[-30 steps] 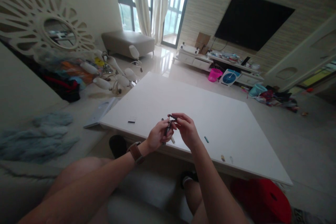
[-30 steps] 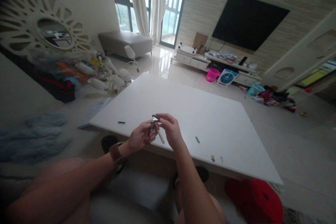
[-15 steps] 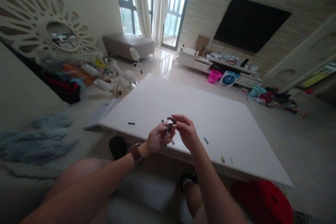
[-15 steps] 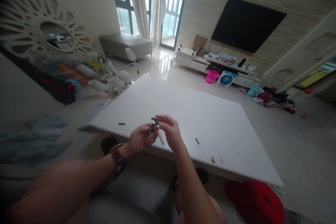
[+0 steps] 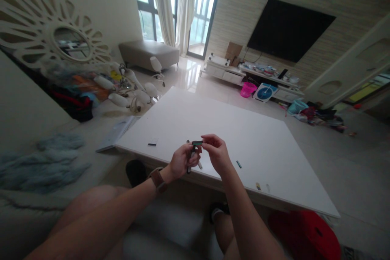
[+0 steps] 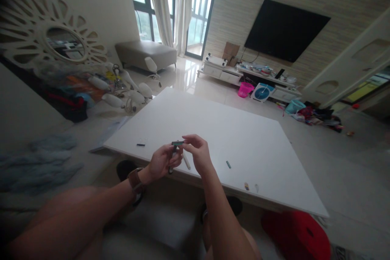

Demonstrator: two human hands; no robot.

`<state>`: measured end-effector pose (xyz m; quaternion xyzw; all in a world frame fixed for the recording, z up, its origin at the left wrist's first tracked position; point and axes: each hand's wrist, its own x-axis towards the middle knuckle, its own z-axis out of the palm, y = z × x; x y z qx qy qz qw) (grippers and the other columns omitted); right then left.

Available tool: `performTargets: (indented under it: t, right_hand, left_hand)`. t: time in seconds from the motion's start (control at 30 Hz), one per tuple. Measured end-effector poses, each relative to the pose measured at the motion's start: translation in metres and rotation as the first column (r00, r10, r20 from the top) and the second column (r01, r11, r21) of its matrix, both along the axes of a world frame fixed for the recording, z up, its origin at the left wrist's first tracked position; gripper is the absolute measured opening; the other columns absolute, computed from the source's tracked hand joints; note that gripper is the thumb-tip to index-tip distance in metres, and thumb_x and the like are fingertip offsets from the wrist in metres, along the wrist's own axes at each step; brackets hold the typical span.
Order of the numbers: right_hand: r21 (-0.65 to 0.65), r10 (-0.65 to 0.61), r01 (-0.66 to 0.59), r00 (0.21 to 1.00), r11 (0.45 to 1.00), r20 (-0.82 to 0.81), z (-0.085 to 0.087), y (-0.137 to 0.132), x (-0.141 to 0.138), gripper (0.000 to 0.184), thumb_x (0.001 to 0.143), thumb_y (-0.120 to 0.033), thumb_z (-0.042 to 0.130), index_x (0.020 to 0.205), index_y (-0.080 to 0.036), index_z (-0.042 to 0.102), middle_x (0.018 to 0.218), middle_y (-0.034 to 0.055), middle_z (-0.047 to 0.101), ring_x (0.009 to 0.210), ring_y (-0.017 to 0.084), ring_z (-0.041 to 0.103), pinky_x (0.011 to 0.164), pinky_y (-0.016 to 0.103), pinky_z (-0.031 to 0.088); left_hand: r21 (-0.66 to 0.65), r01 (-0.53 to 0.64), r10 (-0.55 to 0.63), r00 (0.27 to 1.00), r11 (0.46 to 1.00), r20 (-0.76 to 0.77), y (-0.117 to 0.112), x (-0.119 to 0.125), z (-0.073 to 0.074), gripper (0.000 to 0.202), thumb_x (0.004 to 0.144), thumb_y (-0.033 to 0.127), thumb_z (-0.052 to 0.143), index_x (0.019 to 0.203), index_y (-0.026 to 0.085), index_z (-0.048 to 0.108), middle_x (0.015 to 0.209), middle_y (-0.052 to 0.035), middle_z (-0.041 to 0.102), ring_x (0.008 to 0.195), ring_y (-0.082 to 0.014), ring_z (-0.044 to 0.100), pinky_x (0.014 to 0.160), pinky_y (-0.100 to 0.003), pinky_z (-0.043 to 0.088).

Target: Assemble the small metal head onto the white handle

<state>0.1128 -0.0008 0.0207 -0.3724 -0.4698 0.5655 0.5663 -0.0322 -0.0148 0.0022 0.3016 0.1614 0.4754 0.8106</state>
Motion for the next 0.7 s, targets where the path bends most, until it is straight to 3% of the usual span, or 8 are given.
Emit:
performTargets:
  t: [0.27,0.7]
  right_hand:
    - [0.006,-0.005,0.005,1.0,1.0,0.019,-0.0019,-0.0004,0.0003,0.023,0.065,-0.02,0.084,0.085,-0.024,0.076,0.077,-0.0017,0.067,0.075,0.014,0.059,0.076,0.03,0.045]
    - [0.001,-0.014,0.014,0.999,1.0,0.038,-0.0047,0.0002,0.0007,0.019,0.066,-0.02,0.084,0.082,-0.024,0.075,0.076,-0.002,0.068,0.075,0.015,0.061,0.075,0.029,0.044]
  left_hand:
    - [-0.102,0.021,-0.023,0.999,0.995,-0.022,-0.0012,-0.0011,0.0008,0.022,0.086,0.031,0.05,0.076,0.013,0.058,0.046,0.004,0.039,0.037,-0.0063,0.026,0.038,-0.017,0.021]
    - [-0.082,0.072,-0.075,0.996,0.994,-0.037,-0.0058,0.0007,0.003,0.008,0.081,0.024,0.053,0.083,0.016,0.055,0.049,0.0043,0.041,0.038,-0.0068,0.028,0.038,-0.016,0.023]
